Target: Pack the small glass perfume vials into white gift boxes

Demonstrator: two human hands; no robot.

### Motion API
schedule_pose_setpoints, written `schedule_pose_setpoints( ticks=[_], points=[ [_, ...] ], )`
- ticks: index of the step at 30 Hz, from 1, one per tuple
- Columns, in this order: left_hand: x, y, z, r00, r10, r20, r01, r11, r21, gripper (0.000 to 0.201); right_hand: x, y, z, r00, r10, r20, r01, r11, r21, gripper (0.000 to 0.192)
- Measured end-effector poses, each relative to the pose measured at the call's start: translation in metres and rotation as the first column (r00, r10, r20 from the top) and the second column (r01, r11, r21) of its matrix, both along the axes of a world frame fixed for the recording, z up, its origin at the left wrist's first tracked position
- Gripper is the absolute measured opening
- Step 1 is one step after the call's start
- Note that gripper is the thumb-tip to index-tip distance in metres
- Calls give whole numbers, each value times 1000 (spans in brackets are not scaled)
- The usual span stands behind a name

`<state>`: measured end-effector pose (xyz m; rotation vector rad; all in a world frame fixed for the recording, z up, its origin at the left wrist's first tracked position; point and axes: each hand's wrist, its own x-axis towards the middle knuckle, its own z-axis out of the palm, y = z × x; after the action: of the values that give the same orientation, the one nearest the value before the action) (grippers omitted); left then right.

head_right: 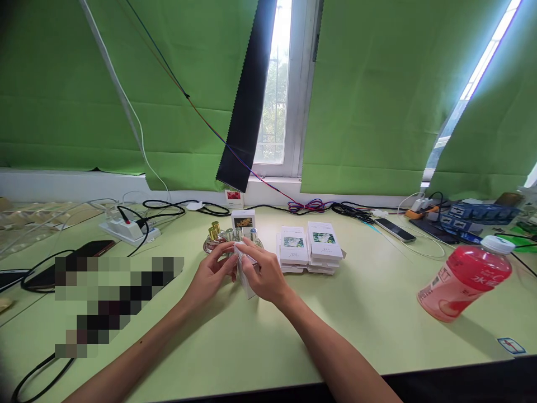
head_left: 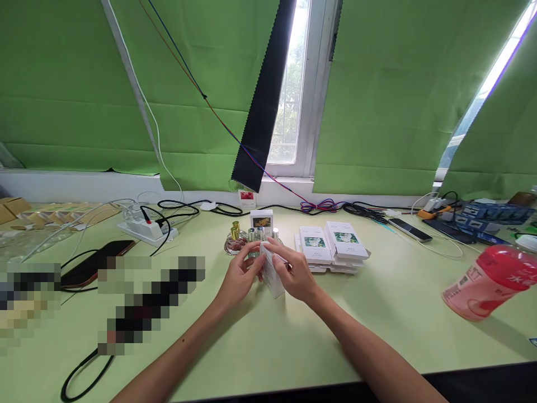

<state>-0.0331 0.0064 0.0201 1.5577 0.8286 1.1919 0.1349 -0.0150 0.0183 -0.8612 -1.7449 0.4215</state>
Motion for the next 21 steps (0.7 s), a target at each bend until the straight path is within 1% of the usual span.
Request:
schedule_pose_setpoints(
  ticks=[4,15,21],
  points=[
    [0,-1,1,1000,7,-5,-7,1000,-4,42,0,-1,1,1000,1,0,-1,1000,-10,41],
    [1,-1,4,1000,28,8,-28,1000,-6,43,-1,-2,1,1000,14,-9,-14,1000,27,41],
    [2,-1,4,999,29,29,-29,1000,-12,46,-1,-3,2,1000,7,-6,-7,1000,9,40]
  ],
)
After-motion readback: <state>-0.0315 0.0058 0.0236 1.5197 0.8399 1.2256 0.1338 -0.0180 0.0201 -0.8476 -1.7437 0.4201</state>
